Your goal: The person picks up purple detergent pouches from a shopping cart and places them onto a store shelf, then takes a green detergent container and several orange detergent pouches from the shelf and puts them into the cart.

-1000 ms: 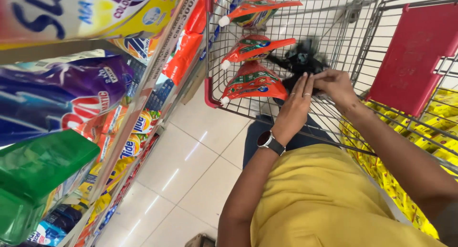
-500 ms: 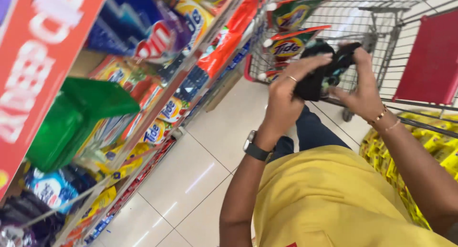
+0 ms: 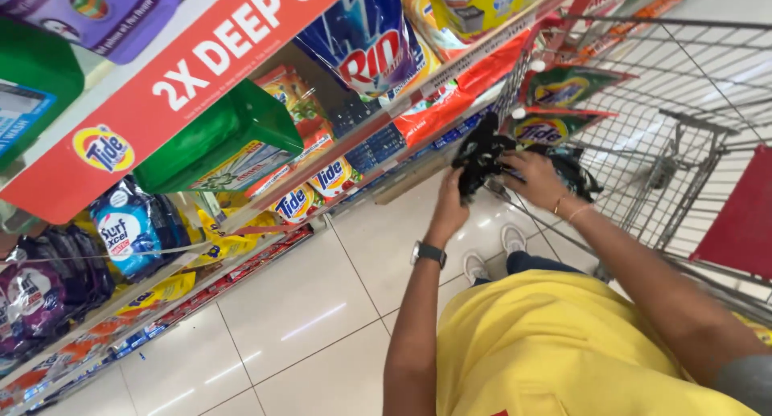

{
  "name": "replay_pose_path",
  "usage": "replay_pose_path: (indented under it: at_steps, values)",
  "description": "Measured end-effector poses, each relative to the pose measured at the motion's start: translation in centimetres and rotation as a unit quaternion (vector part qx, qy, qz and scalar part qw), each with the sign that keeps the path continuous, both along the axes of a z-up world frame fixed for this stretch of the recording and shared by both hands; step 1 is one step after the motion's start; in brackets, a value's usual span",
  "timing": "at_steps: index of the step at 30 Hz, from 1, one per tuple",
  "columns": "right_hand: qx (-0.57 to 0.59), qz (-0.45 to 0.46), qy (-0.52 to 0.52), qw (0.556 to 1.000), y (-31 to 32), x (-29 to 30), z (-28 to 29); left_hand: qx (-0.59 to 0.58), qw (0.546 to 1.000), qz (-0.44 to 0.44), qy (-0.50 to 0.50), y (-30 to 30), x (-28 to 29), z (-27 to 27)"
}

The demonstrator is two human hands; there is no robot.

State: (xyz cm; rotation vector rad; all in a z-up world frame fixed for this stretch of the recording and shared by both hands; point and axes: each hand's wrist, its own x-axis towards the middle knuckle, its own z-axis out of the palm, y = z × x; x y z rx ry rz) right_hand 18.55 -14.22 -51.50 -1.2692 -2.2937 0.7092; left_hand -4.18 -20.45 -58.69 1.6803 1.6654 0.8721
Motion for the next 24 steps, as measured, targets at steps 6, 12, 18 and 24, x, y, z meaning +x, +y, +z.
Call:
replay_pose_path:
  at_steps: [6,12,18,24]
  values:
    - [-0.013,-0.011,0.006,1.000,-0.5,0.2,0.9,0.014,0.996,-0.020,-0.083,0.8,3.9,4.4]
    - [0.008,0.003,-0.036,0.999,-0.2,0.3,-0.4,-0.128,0.989,-0.047,-0.061,2.2,5.6,6.0]
    - [-0.013,0.008,0.002,1.000,-0.1,0.6,0.4,-0.119,0.991,-0.026,-0.054,2.1,6.2,6.3]
    - [0.078,0.013,0.157,0.984,1.6,-0.7,5.7,0.065,0.997,-0.022,-0.016,2.9,6.6,9.3]
